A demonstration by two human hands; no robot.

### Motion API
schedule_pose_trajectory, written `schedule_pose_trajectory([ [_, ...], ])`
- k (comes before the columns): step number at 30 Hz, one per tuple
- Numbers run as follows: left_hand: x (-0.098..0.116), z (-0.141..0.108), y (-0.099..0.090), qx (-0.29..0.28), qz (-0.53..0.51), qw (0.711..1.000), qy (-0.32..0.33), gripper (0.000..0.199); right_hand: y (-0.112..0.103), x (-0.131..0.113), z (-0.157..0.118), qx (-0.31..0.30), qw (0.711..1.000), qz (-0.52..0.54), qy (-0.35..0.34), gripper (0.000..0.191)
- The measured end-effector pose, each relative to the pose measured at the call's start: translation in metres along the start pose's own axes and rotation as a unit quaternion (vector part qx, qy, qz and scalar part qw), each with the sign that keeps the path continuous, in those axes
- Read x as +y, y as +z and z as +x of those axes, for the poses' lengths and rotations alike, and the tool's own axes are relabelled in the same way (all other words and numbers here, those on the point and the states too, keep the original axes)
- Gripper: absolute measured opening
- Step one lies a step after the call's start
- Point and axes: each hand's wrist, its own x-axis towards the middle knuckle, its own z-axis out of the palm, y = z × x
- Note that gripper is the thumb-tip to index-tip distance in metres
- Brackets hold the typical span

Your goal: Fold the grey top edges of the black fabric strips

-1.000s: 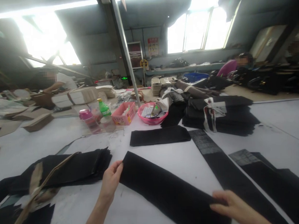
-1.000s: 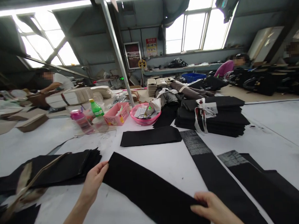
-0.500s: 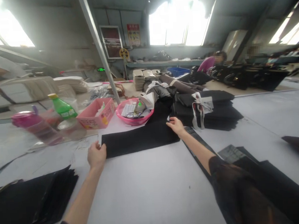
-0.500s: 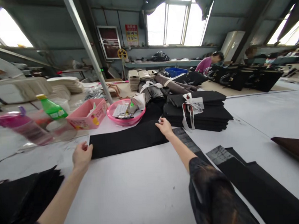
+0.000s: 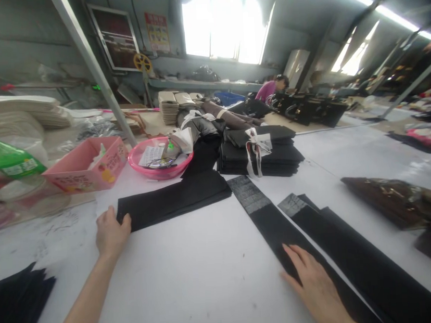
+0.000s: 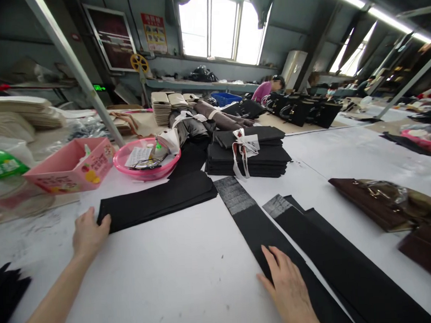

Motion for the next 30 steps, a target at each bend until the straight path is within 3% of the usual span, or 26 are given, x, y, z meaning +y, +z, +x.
schedule_pose_trajectory([
  [3,0.015,-0.034,-0.012,0.045,0.015,0.997,0.055,0.057,0.005,0.014,-0.031,0.015,0.997,-0.067,0.035,0.048],
  [6,0.038,-0.087,-0.016,0.029,-0.018,0.99,0.136,0.048,0.002,0.011,-0.037,0.011,0.996,-0.083,0.04,0.041],
  [11,0.083,-0.182,-0.012,-0.124,-0.092,0.949,0.274,0.035,-0.021,0.011,-0.027,-0.022,0.998,-0.01,0.056,0.028],
  [16,0.12,-0.248,-0.017,-0.271,-0.131,0.885,0.355,0.032,-0.041,0.013,-0.03,-0.085,0.994,0.042,0.05,0.022],
  [20,0.135,-0.277,-0.024,-0.33,-0.13,0.852,0.385,0.032,-0.054,0.015,-0.056,-0.154,0.985,0.081,0.004,0.054],
  [22,0.135,-0.285,-0.025,-0.337,-0.123,0.847,0.393,0.032,-0.061,0.022,-0.076,-0.169,0.981,0.099,0.007,0.061],
  [26,0.127,-0.292,-0.023,-0.332,-0.115,0.848,0.397,0.032,-0.077,0.043,-0.115,-0.153,0.978,0.122,0.073,0.034],
  [30,0.123,-0.292,-0.021,-0.328,-0.111,0.851,0.393,0.032,-0.09,0.068,-0.13,-0.161,0.952,0.24,0.097,0.016],
])
